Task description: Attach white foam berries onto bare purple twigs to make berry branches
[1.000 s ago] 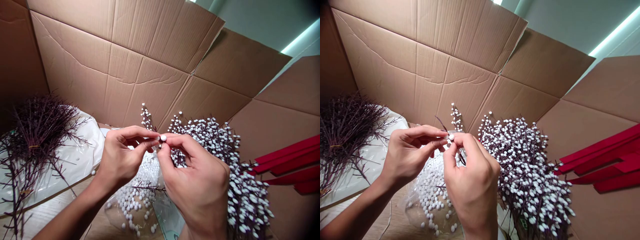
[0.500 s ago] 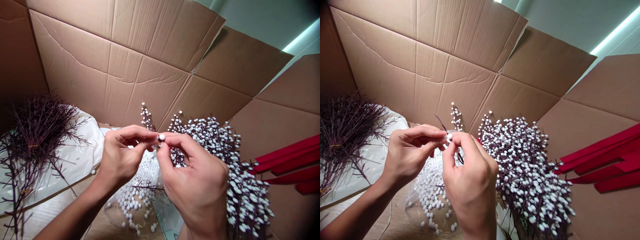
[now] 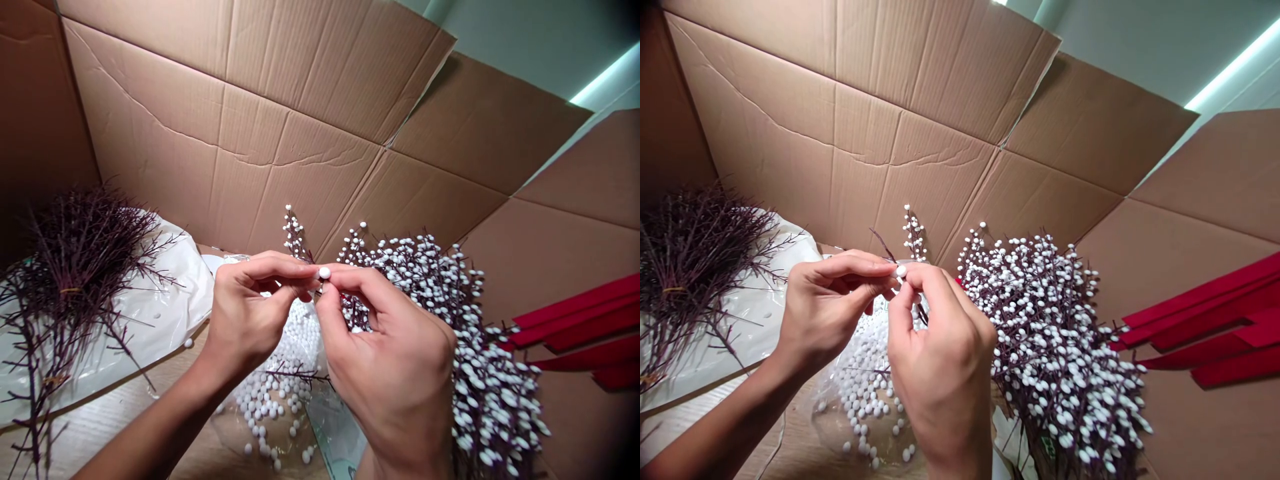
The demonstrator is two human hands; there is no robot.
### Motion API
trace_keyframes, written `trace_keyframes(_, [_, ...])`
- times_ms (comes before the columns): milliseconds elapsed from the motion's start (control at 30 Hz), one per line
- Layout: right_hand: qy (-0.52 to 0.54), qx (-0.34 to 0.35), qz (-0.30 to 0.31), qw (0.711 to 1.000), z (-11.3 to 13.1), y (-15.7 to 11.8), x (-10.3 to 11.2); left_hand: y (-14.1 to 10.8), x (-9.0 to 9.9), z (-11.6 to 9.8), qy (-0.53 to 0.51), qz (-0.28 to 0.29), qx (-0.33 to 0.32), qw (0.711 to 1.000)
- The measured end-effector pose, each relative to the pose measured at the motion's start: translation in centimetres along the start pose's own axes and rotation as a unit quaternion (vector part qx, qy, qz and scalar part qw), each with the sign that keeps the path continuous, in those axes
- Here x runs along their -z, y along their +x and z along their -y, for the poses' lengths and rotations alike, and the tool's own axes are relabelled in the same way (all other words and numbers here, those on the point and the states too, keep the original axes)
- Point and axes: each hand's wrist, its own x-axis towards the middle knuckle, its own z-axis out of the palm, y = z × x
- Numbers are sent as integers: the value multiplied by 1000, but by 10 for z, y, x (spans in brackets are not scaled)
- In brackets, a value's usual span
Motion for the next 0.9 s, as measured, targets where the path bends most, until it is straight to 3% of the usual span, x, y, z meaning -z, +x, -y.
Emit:
trace_keyframes(200, [21,-40,4,999,-4,-4,-2,1,2,-3,-11,7,33,999])
trace_keyframes(533, [50,-57,25,997,-4,-3,1,9,13,-2,-147,104,153,972])
trace_keyframes(733, [72,-48,27,996,-2,-2,1,11,15,-5,-177,112,216,954])
trace_keyframes(900, [77,-47,29,995,-2,-3,0,12,15,-6,-202,105,231,946])
